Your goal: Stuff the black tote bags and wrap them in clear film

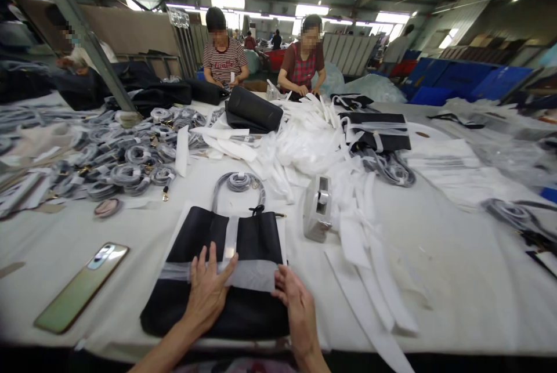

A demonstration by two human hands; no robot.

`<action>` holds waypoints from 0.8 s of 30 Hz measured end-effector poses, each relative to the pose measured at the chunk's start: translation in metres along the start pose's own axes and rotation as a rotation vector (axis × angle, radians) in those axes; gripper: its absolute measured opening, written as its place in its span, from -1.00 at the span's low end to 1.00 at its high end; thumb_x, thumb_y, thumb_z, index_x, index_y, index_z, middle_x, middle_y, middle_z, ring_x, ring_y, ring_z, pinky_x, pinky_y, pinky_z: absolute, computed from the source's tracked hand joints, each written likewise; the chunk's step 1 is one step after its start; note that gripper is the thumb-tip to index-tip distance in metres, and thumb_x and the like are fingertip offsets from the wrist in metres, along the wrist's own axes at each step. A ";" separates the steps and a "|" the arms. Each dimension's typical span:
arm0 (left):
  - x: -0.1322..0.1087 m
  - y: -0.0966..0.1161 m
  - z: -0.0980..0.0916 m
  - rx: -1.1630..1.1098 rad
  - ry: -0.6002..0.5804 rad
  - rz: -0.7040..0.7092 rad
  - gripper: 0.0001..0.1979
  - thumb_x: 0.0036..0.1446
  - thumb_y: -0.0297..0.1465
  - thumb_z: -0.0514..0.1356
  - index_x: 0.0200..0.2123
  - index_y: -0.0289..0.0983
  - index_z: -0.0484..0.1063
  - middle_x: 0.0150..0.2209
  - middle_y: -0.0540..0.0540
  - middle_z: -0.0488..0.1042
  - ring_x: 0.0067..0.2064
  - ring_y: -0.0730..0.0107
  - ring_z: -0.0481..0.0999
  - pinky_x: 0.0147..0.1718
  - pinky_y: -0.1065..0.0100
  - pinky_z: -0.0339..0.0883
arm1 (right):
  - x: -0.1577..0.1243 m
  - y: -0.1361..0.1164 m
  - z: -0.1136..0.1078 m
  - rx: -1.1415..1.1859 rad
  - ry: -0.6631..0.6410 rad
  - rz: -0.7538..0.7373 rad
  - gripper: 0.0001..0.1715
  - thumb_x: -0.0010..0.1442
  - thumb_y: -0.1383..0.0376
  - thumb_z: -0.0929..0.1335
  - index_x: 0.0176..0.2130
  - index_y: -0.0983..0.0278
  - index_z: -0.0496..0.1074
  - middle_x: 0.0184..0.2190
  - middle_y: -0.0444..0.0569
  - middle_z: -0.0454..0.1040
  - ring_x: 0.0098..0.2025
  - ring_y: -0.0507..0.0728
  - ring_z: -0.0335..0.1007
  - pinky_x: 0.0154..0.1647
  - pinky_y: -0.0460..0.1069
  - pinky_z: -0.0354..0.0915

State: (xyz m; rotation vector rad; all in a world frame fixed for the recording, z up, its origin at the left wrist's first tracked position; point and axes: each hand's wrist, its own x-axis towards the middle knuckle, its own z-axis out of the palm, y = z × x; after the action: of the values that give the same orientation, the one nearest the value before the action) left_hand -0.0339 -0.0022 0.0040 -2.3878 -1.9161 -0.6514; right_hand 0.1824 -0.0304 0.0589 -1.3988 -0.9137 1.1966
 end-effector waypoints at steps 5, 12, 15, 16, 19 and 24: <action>0.000 0.001 0.002 0.043 0.012 0.023 -0.19 0.08 -0.60 0.15 0.23 0.25 -0.04 0.40 -0.09 -0.37 0.32 -0.27 -0.07 0.13 -0.25 0.02 | 0.004 -0.012 0.008 -0.199 0.013 0.125 -0.33 0.04 -0.15 0.36 -0.22 0.39 0.51 -0.46 0.07 0.54 -0.47 0.19 0.48 -0.60 -0.02 0.37; -0.002 0.002 -0.001 0.043 -0.038 0.067 -0.23 0.05 -0.39 0.26 0.24 0.21 0.00 0.40 -0.15 -0.34 0.31 -0.31 -0.09 0.12 -0.32 -0.08 | 0.017 -0.003 0.004 -0.669 0.024 -0.311 -0.57 0.23 0.03 0.25 -0.42 0.24 0.50 -0.52 -0.03 0.53 -0.46 0.16 0.47 -0.45 -0.02 0.33; -0.002 0.002 -0.002 0.036 -0.048 0.083 -0.22 0.03 -0.26 0.28 0.26 0.14 0.00 0.40 -0.21 -0.40 0.31 -0.34 -0.08 0.12 -0.33 -0.11 | 0.021 0.005 0.000 -0.821 0.017 -0.510 -0.57 0.31 0.11 0.17 -0.36 0.24 0.49 -0.45 0.00 0.54 -0.40 0.15 0.48 -0.34 -0.01 0.32; -0.002 0.002 -0.001 0.041 -0.046 0.087 -0.22 0.03 -0.25 0.28 0.27 0.12 -0.01 0.39 -0.23 -0.40 0.31 -0.34 -0.07 0.13 -0.33 -0.12 | 0.023 0.007 0.000 -0.863 0.015 -0.536 -0.56 0.33 0.13 0.15 -0.36 0.24 0.48 -0.46 0.00 0.53 -0.41 0.14 0.48 -0.35 -0.02 0.30; -0.003 0.001 0.000 0.071 -0.042 0.102 -0.19 0.02 -0.22 0.28 0.29 0.08 -0.03 0.39 -0.25 -0.36 0.31 -0.30 -0.06 0.13 -0.32 -0.12 | 0.028 0.009 0.000 -0.935 0.028 -0.522 -0.57 0.34 0.15 0.15 -0.39 0.24 0.45 -0.49 -0.02 0.51 -0.45 0.12 0.45 -0.38 -0.03 0.26; -0.005 -0.003 -0.002 0.148 -0.040 0.203 -0.25 0.07 -0.22 0.23 0.29 0.08 -0.02 0.38 -0.18 -0.17 0.32 -0.27 -0.09 0.13 -0.34 -0.13 | 0.033 0.008 -0.003 -0.849 0.020 -0.368 -0.67 0.28 0.15 0.23 -0.44 0.22 0.39 -0.52 -0.09 0.49 -0.47 0.09 0.42 -0.42 -0.06 0.20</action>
State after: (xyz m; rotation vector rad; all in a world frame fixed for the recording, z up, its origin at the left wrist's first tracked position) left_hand -0.0383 -0.0070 0.0035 -2.4723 -1.6407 -0.4374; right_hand 0.1918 -0.0006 0.0447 -1.7651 -1.6943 0.5077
